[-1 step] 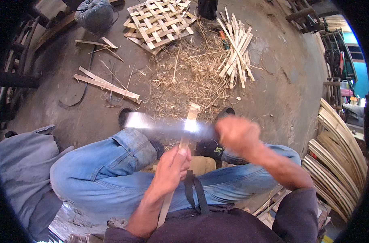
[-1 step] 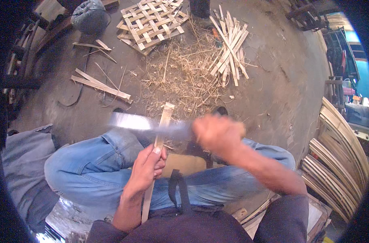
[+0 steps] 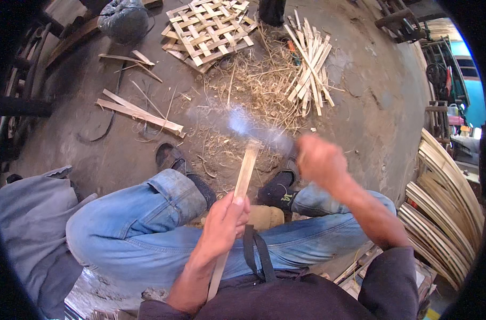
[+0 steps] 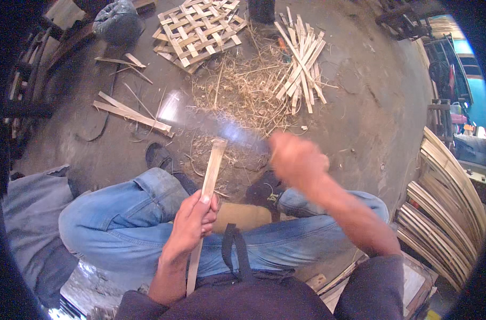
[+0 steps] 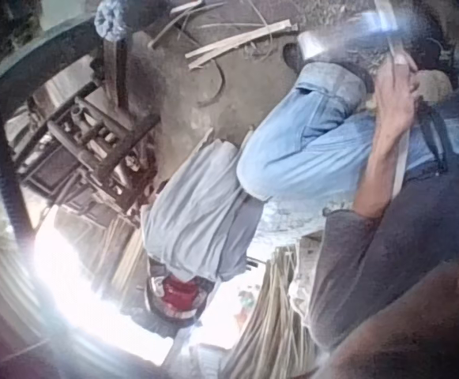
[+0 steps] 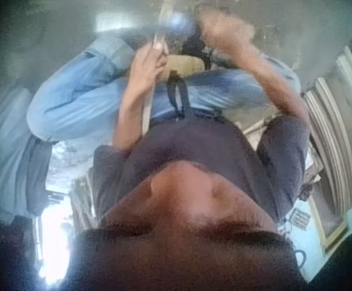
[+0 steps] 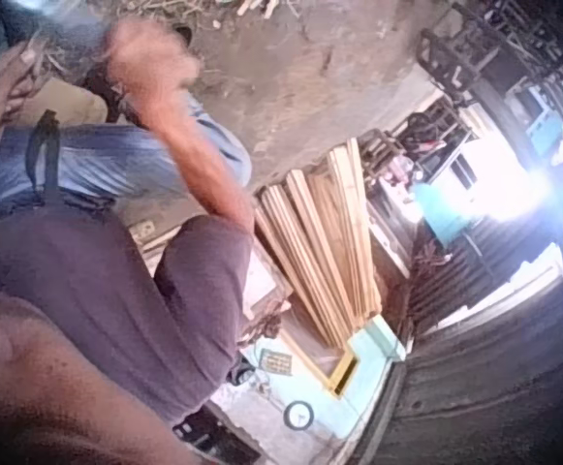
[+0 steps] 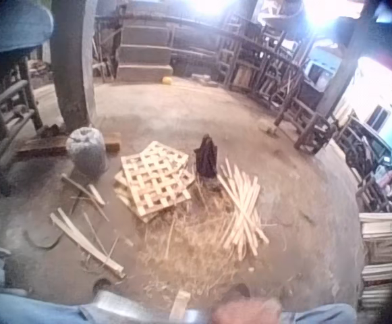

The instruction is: The person sits on the floor and uses a large knife to shave and shape a thin wooden stick. They repeatedly scrape the blade along the wood to remove thin layers, occasionally pausing to inspect the stick before continuing.

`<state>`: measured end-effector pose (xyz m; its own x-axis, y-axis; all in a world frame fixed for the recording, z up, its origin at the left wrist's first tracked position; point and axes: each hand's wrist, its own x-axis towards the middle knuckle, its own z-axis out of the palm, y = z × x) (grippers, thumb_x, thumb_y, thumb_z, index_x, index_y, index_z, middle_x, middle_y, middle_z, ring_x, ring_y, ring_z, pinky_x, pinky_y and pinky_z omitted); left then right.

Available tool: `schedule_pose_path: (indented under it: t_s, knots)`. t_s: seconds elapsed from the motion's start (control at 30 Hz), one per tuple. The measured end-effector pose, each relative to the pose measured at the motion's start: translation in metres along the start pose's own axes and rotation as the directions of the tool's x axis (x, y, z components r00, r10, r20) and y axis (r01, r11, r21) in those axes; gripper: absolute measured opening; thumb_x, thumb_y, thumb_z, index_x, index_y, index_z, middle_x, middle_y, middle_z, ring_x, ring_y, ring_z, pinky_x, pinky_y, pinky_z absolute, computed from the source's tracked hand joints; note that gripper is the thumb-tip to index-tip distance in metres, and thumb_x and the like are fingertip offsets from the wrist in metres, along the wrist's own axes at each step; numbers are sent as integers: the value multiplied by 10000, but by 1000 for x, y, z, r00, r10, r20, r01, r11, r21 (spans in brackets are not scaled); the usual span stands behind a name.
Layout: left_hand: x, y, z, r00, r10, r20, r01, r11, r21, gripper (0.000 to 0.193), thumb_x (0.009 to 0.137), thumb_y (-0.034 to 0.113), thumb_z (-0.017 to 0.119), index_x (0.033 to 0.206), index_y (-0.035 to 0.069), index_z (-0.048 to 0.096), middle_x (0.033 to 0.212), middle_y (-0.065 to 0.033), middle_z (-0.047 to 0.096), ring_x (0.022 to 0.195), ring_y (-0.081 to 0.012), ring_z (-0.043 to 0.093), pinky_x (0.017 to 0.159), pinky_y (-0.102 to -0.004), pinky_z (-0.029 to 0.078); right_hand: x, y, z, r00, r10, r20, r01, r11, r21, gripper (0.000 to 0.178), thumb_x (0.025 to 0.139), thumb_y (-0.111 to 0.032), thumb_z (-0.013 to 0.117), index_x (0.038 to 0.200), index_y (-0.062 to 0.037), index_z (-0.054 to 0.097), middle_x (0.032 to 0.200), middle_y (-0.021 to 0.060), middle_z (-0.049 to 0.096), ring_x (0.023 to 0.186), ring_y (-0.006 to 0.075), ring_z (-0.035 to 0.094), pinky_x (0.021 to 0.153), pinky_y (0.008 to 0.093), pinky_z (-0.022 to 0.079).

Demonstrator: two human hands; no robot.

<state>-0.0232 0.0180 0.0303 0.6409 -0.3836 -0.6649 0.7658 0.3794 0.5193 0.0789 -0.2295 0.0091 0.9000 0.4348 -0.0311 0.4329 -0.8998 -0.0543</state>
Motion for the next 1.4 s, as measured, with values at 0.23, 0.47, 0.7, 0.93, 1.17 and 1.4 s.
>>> schedule_pose_path:
  t_s: [0.23, 0.47, 0.7, 0.93, 1.17, 1.4]
  knots:
    - [6, 1, 1, 1000, -19, 10, 19, 999, 38, 278, 1039, 298, 406, 919, 68, 506, 641, 63, 381, 533, -30, 333, 473, -216, 264, -17, -11, -19, 980, -193, 45, 191, 981, 42, 76, 721, -74, 609, 798, -73, 605, 714, 138, 644, 616, 285, 663, 554, 427, 530]
    - [10, -5, 9, 994, 110, -20, -105, 978, 181, 297, 1039, 333, 414, 919, 72, 489, 639, 75, 344, 535, -25, 299, 469, -206, 259, -14, -12, -40, 976, -210, 60, 204, 975, 88, 85, 740, -65, 580, 819, -95, 589, 711, 126, 615, 638, 296, 660, 566, 422, 543]
    - [6, -6, 11, 987, 160, 10, -153, 923, 352, 296, 1041, 310, 408, 962, 44, 511, 663, 49, 413, 546, -39, 362, 474, -220, 311, 24, -6, -31, 805, 429, 411, -473, 44, 880, 193, 861, -127, 705, 956, -30, 568, 772, 11, 600, 663, 74, 587, 568, 257, 513]
    - [20, 10, 23, 987, 154, 54, -159, 982, 103, 369, 1039, 348, 394, 1116, 19, 541, 679, 37, 435, 542, -44, 376, 473, -216, 320, 35, -41, -26, 874, 219, 434, -445, 3, 895, 227, 839, -146, 729, 966, -48, 567, 746, 23, 602, 659, 96, 594, 602, 271, 517]
    - [25, 12, 20, 991, 118, 64, -126, 983, 136, 323, 1045, 285, 366, 1018, 13, 538, 636, 70, 358, 524, -33, 309, 466, -222, 265, 8, -31, -56, 997, 11, 76, -47, 872, 487, 242, 820, -190, 672, 980, -39, 572, 775, 148, 633, 670, 324, 660, 598, 408, 534]
    - [22, 14, 20, 979, 201, 21, -197, 932, 305, 337, 1037, 271, 372, 966, -9, 545, 610, 53, 406, 522, -41, 354, 470, -241, 295, -4, -32, -60, 983, -120, 141, 68, 942, 329, 211, 760, -118, 638, 941, -51, 554, 786, 142, 634, 695, 350, 661, 603, 443, 542]
